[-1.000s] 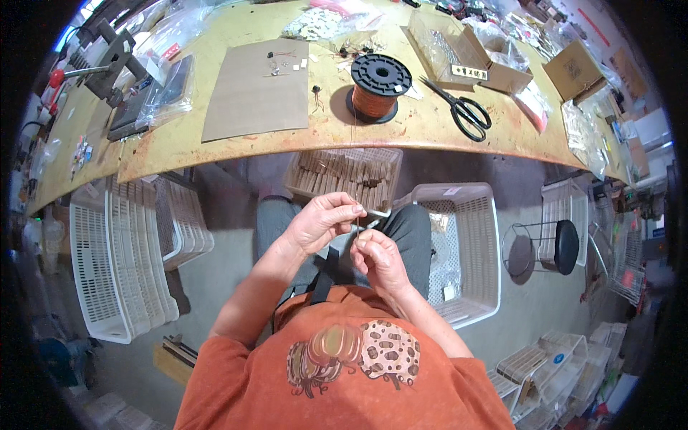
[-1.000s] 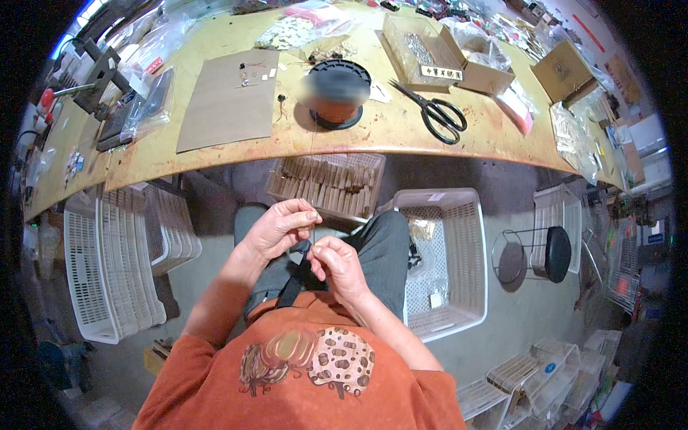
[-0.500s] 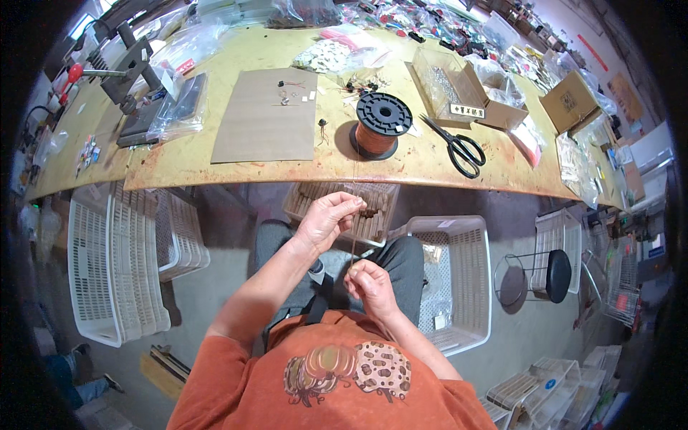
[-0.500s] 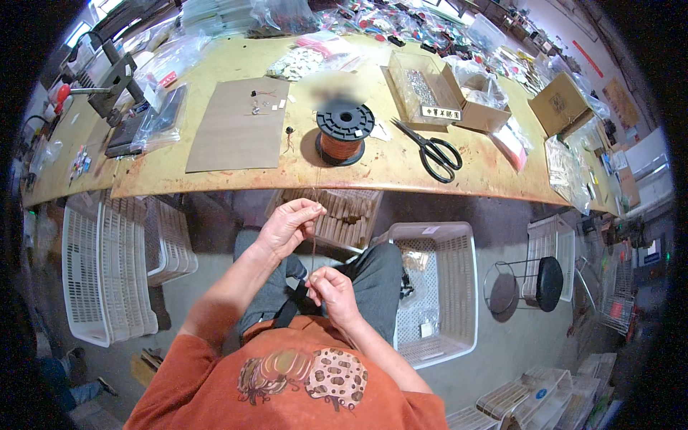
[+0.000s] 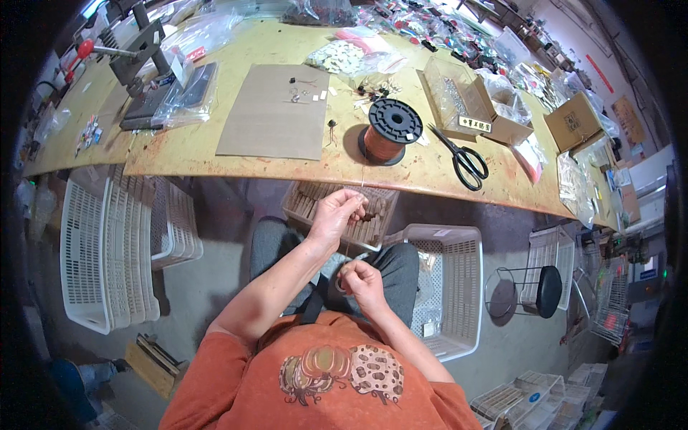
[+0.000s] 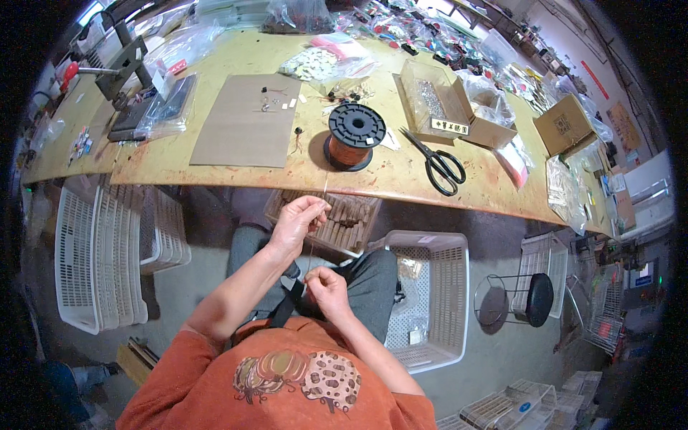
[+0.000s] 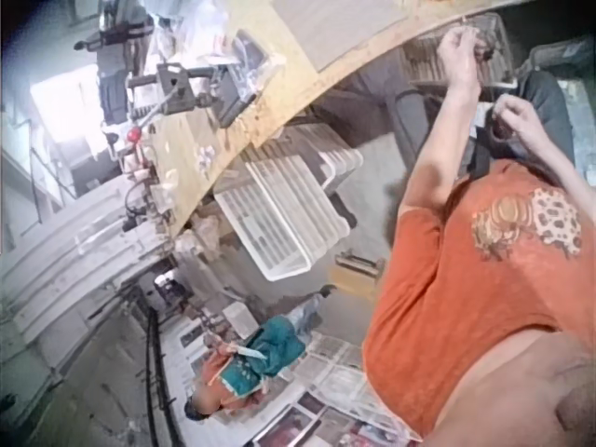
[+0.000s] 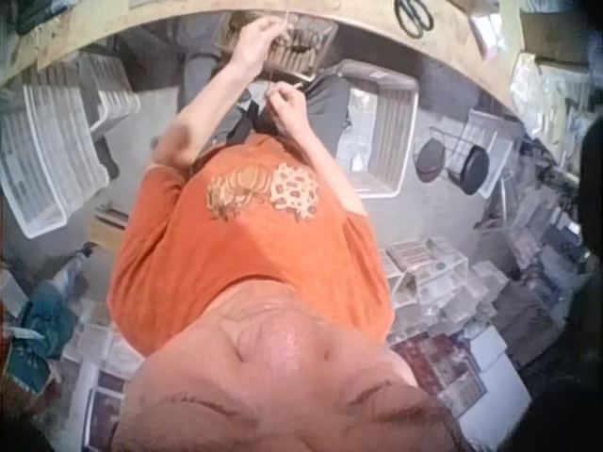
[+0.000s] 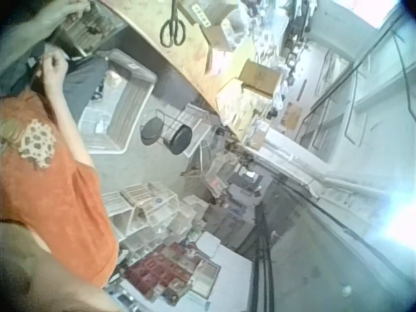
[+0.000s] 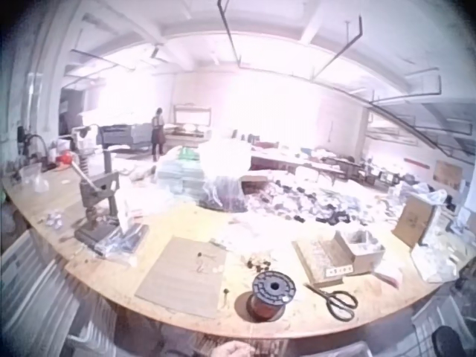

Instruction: The person measures and cuts a length of copper wire, then repeatedly wraps the wire around small cylindrical components. The person uses a ruler and scissors to prepare the wire and places the wrapped components on the work surface.

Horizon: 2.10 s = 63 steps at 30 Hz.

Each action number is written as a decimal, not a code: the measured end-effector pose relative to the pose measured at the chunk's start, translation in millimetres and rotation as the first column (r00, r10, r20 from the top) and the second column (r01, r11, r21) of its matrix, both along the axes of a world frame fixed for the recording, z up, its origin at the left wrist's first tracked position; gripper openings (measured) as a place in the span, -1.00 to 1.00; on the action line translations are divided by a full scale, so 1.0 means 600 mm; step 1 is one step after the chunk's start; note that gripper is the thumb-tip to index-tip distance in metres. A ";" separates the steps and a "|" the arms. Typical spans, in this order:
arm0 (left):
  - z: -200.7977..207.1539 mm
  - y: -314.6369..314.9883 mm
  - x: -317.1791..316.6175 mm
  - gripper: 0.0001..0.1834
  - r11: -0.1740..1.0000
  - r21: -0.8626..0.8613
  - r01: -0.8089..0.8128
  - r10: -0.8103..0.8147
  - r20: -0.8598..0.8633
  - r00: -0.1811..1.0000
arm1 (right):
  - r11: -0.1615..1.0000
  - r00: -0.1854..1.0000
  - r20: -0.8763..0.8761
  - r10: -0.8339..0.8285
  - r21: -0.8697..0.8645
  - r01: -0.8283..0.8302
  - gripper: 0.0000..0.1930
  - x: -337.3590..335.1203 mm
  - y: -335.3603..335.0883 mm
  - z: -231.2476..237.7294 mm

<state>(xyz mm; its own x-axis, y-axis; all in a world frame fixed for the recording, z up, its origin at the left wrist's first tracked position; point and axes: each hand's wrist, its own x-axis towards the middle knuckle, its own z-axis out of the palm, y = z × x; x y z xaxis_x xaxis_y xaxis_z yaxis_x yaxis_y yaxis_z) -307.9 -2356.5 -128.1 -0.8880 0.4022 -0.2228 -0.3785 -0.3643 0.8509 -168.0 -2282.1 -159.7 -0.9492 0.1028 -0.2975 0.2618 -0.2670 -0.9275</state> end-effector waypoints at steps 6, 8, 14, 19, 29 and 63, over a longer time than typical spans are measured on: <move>-0.015 0.002 -0.001 -0.88 0.998 0.015 -0.065 0.065 -0.024 0.998 | 0.999 1.000 0.006 -0.004 0.043 0.004 -0.83 0.000 -0.006 -0.003; -0.016 0.005 0.002 -0.88 0.996 0.026 -0.086 0.087 -0.050 0.995 | 0.999 1.000 -0.012 -0.010 0.053 0.011 -0.84 0.002 -0.003 -0.009; 0.008 -0.031 0.002 -0.84 0.991 -0.025 0.133 -0.131 0.053 0.990 | 0.999 0.999 -0.007 -0.042 0.023 0.042 -0.84 0.008 -0.005 0.008; -0.009 -0.077 0.061 -0.79 0.884 -0.349 0.311 -0.370 -0.115 0.922 | 0.993 0.998 -0.036 -0.046 0.108 0.049 -0.86 0.012 -0.006 0.003; -0.020 -0.104 0.075 -0.79 0.912 0.065 0.404 -0.410 0.160 0.898 | 0.988 0.999 0.035 -0.018 -0.155 0.024 -0.83 0.007 -0.009 0.030; 0.013 -0.007 -0.008 -0.74 0.974 -0.223 -0.032 -0.018 -0.219 0.976 | 0.990 0.999 -0.040 0.009 0.139 -0.004 -0.90 0.004 -0.007 -0.008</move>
<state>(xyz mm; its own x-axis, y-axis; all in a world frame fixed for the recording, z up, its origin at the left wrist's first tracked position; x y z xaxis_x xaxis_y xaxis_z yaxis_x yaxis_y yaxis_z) -312.7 -2361.0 -120.6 -0.9277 0.3576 -0.1070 -0.1728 -0.1575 0.9723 -165.5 -2286.3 -164.4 -0.9609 0.1343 -0.2422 0.2247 -0.1329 -0.9653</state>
